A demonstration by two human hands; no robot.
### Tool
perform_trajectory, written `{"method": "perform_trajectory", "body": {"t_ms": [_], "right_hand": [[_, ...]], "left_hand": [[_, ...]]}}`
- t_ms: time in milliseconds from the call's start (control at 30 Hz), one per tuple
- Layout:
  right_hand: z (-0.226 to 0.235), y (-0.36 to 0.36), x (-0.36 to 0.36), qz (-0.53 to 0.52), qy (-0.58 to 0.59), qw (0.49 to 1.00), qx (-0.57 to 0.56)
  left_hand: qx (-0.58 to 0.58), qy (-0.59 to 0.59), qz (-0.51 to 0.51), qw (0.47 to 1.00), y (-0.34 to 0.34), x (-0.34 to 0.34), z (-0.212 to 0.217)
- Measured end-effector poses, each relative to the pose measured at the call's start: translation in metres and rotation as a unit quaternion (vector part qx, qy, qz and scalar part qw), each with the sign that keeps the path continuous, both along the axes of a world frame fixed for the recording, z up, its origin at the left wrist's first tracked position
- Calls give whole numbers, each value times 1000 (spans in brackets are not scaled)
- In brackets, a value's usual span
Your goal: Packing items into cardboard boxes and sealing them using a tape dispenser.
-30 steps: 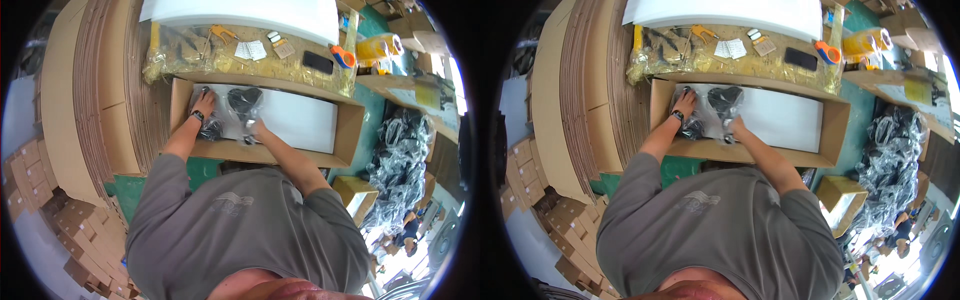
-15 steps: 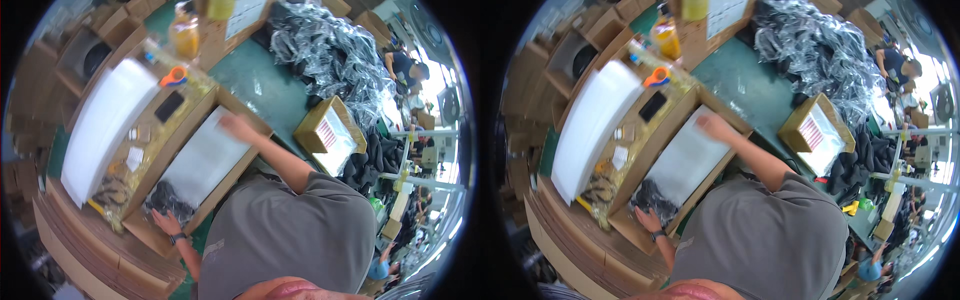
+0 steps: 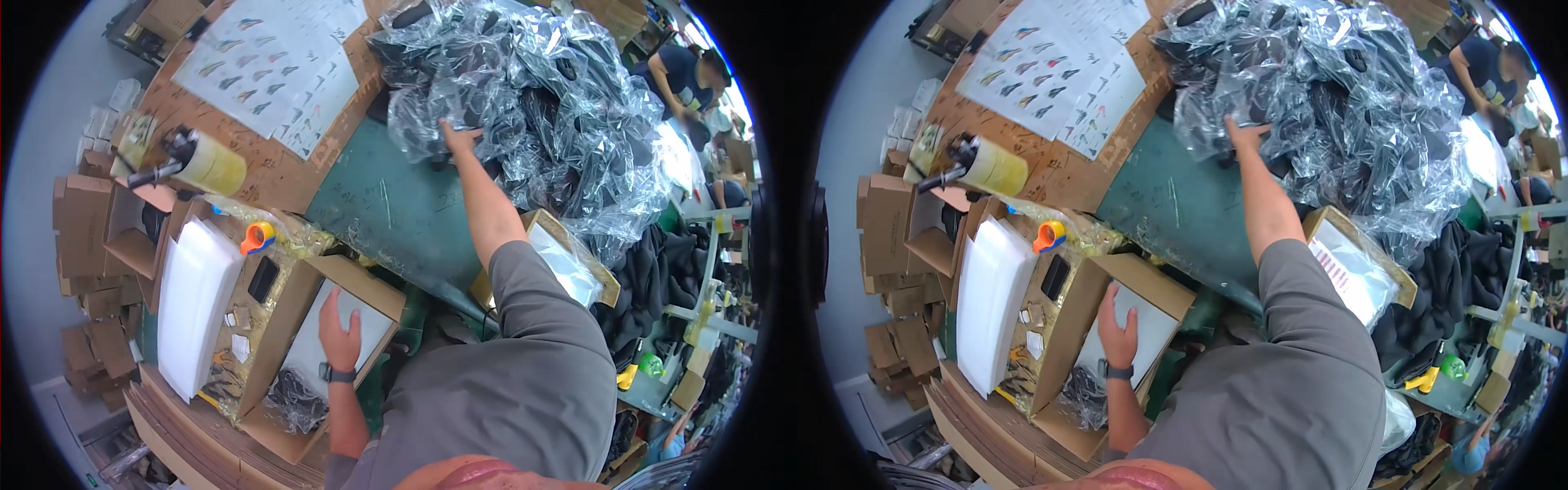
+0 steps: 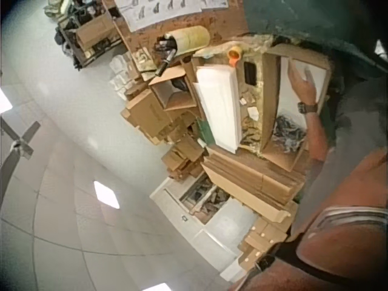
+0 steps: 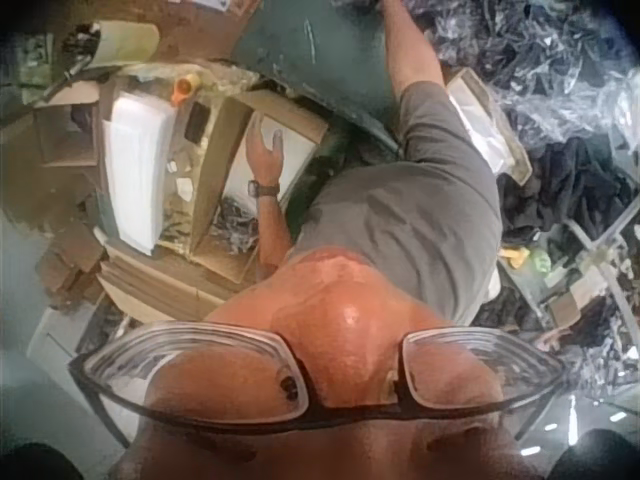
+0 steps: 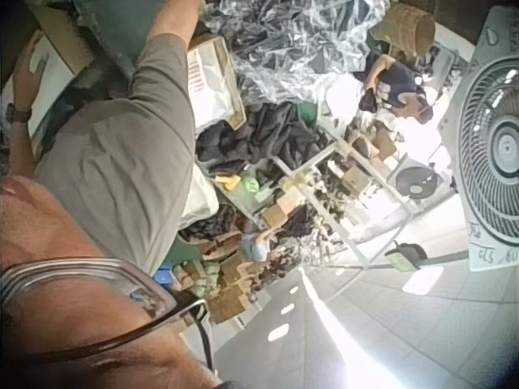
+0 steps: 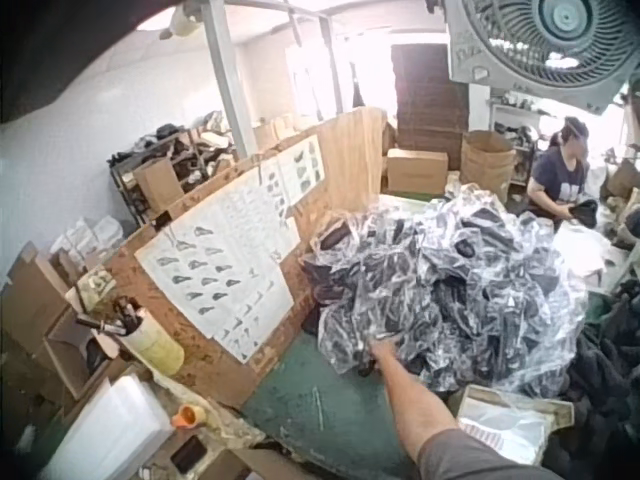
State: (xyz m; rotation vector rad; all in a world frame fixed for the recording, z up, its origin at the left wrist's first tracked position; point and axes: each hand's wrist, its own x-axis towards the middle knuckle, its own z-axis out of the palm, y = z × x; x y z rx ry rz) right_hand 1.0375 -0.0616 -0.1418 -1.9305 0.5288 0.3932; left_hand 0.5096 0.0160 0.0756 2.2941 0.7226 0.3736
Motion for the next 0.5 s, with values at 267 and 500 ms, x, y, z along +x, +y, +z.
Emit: {"method": "perform_trajectory", "body": {"t_ms": [267, 500], "right_hand": [[-20, -55, -142, 117, 28, 953, 278], [13, -83, -139, 295, -217, 929, -43]], "left_hand": [[-505, -114, 134, 845, -41, 179, -88], [-208, 143, 116, 961, -77, 211, -251]]}}
